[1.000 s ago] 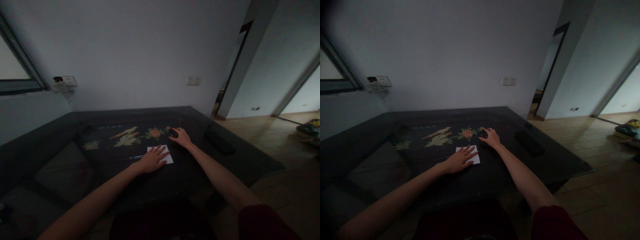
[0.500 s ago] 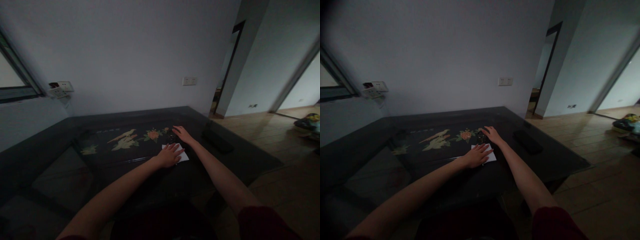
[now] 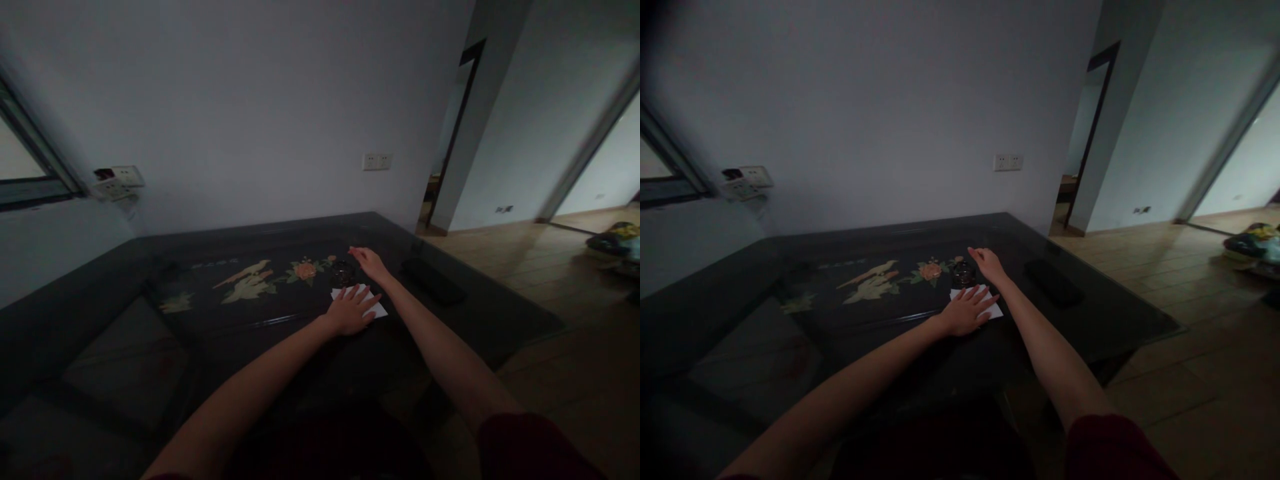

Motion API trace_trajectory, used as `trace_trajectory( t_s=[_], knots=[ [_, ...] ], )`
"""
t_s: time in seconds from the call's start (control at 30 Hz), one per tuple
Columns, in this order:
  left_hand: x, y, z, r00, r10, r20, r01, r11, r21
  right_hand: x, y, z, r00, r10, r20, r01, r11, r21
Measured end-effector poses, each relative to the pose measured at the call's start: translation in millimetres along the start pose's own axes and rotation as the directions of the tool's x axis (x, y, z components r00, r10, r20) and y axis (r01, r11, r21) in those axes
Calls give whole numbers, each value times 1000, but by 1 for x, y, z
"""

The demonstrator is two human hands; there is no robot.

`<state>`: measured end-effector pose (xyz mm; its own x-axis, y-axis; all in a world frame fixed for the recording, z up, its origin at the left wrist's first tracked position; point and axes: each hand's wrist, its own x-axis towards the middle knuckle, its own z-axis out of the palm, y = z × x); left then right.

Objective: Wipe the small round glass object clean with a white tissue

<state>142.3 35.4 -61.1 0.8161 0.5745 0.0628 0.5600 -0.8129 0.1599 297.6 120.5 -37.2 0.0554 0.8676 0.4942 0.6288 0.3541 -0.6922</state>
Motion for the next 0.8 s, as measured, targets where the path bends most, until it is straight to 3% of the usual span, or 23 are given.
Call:
trace_trajectory(
  t_s=[0.2,0.33,0.47,0.8],
  knots=[
    [-6,-4,-3,981,-41,-189,24,996,-90,-1,-15,-7,997,-2,-78,10,994,106],
    [-10,-12,-3,999,23,-43,-24,1000,-14,-3,-29,-9,994,14,-108,13,968,250],
    [-10,-15,0,995,49,90,-49,999,5,-7,-42,-6,998,-15,-61,32,959,283],
    [-17,-10,-4,992,122,29,-122,993,-8,-18,-68,2,993,-116,23,104,952,287]
  ],
)
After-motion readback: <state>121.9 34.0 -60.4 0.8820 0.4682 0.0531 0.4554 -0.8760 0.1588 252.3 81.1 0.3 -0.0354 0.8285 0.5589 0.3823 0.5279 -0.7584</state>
